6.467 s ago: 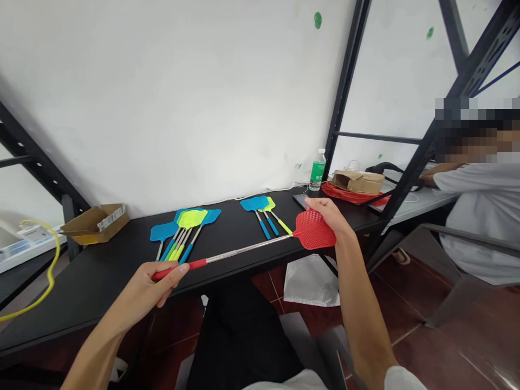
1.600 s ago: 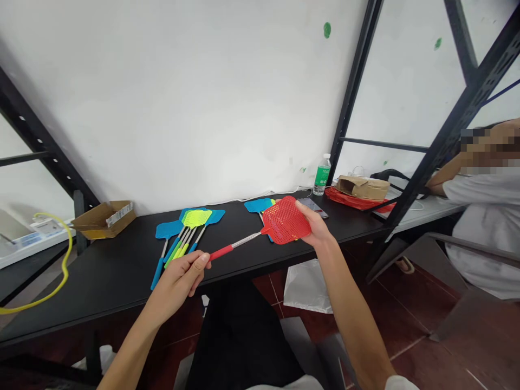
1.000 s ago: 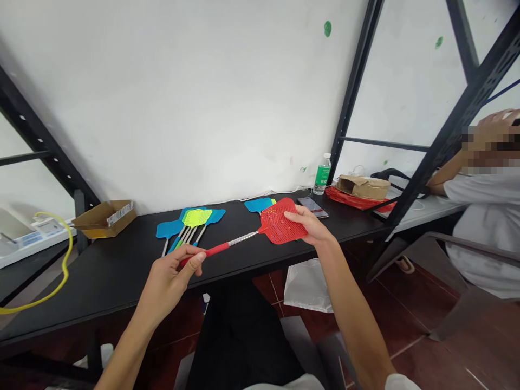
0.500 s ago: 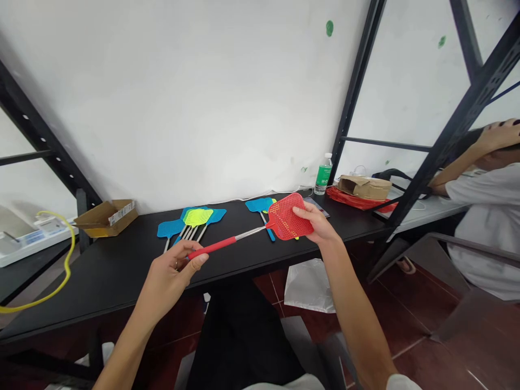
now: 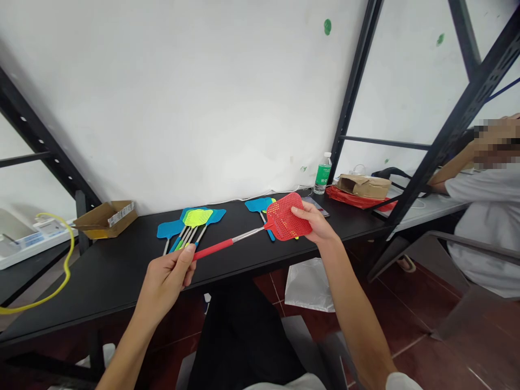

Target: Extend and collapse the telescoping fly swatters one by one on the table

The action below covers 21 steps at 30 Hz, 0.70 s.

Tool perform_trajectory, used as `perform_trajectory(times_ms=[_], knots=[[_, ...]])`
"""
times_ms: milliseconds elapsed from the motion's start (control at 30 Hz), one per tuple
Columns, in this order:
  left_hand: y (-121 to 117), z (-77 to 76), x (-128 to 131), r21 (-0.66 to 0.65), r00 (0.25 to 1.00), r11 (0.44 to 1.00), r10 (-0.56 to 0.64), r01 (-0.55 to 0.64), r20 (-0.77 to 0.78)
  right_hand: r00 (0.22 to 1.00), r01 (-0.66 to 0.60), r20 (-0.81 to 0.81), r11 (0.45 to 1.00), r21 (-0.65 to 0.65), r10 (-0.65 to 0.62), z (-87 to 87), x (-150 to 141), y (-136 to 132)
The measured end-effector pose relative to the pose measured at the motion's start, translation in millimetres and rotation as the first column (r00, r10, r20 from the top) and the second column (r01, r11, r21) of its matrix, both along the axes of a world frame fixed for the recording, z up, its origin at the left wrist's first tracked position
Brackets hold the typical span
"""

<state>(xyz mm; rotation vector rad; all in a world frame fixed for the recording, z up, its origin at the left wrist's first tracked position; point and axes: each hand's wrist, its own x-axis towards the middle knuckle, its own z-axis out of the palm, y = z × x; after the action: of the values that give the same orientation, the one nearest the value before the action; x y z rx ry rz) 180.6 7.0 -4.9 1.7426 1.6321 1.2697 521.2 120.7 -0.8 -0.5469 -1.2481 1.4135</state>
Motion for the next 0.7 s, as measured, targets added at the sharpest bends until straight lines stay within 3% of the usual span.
perform_trajectory(times_ms=[700], knots=[[0.6,-1.1,-1.3,0.025,0.998,0.997,-0.068,0.068,0.006,1.000,-0.018,-0.019,1.000,0.002,0.018,0.6,0.2,-0.3]])
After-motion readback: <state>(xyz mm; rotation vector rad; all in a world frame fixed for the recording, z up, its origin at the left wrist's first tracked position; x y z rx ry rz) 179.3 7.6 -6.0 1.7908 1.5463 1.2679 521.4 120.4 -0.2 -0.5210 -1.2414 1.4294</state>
